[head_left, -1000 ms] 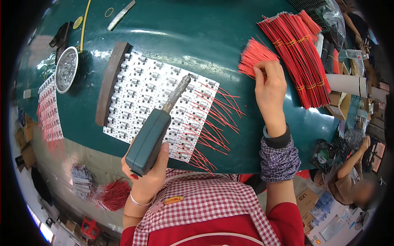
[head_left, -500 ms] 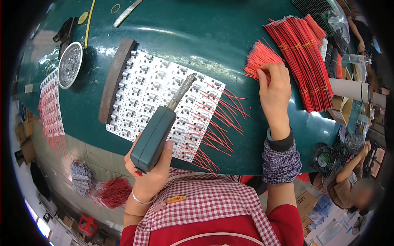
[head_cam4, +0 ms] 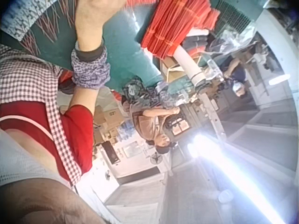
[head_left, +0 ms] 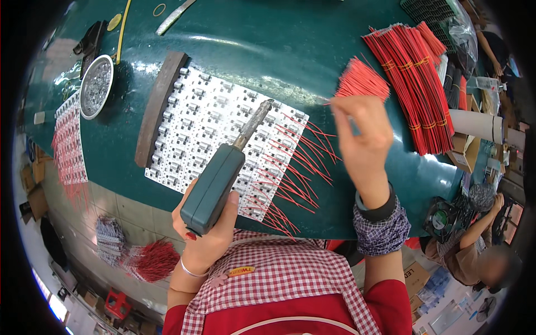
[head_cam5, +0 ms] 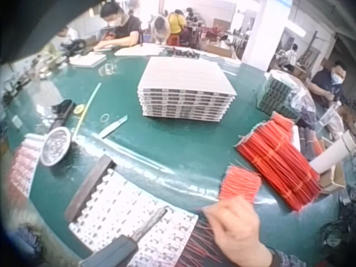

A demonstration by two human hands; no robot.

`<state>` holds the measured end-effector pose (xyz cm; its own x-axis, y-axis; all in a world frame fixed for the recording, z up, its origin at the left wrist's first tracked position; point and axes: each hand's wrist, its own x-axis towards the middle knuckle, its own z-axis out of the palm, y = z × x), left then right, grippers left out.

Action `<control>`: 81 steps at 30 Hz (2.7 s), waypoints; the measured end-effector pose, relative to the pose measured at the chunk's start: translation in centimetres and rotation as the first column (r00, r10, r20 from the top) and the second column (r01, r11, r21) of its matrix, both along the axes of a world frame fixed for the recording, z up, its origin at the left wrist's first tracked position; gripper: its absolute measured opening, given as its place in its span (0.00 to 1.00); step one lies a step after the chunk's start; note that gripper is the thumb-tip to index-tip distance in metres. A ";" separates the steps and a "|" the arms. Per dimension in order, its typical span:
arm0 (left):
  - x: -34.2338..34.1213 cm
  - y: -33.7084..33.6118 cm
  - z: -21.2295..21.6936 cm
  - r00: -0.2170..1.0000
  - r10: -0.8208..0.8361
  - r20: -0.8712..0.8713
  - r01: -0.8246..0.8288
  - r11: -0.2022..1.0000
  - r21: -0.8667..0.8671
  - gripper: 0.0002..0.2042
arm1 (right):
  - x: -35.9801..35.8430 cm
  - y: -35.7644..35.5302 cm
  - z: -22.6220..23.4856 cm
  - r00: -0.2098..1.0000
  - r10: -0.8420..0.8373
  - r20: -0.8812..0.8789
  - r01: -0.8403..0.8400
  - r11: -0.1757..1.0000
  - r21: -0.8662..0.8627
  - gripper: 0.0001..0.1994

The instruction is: The person solders red wires onto a circuit board sheet using a soldering gun, then moves the board aside, places another circuit board sheet on the table, and straightens the wires.

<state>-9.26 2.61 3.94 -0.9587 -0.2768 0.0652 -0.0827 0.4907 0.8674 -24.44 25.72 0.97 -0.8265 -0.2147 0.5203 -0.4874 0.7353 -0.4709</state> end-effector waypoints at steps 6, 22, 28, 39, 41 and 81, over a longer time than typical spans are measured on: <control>-0.4 0.3 0.7 0.999 0.013 0.051 -0.015 0.999 0.039 0.08 | 0.1 -1.9 -1.4 0.958 0.264 0.116 -0.268 0.963 0.026 0.09; -0.5 0.2 0.2 0.998 -0.063 0.031 0.063 0.998 0.007 0.07 | 1.5 -2.7 -1.9 0.969 0.227 0.098 -0.235 0.969 0.081 0.11; -0.5 0.2 0.2 0.997 -0.074 0.026 0.074 0.997 -0.005 0.07 | 0.4 -2.1 -1.7 0.959 0.212 0.190 -0.215 0.977 -0.008 0.08; -0.4 0.4 0.2 0.996 -0.064 0.065 0.062 0.998 0.027 0.07 | 0.6 -2.3 -2.0 0.954 0.235 0.188 -0.244 0.970 0.025 0.09; -0.5 0.4 0.2 0.997 -0.065 0.051 0.063 0.998 0.025 0.07 | 0.7 -2.3 -2.0 0.955 0.234 0.182 -0.244 0.969 0.031 0.09; -0.4 0.6 -0.3 0.993 -0.109 0.048 0.110 0.993 -0.032 0.07 | 1.0 -2.9 -1.3 0.958 0.252 0.135 -0.269 0.956 0.119 0.10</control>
<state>-9.61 3.23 3.67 -0.9853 -0.1684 0.0283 -0.0661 0.5287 0.8462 -23.48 22.84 -0.30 -0.7860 -0.4920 0.3743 -0.6176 0.6506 -0.4419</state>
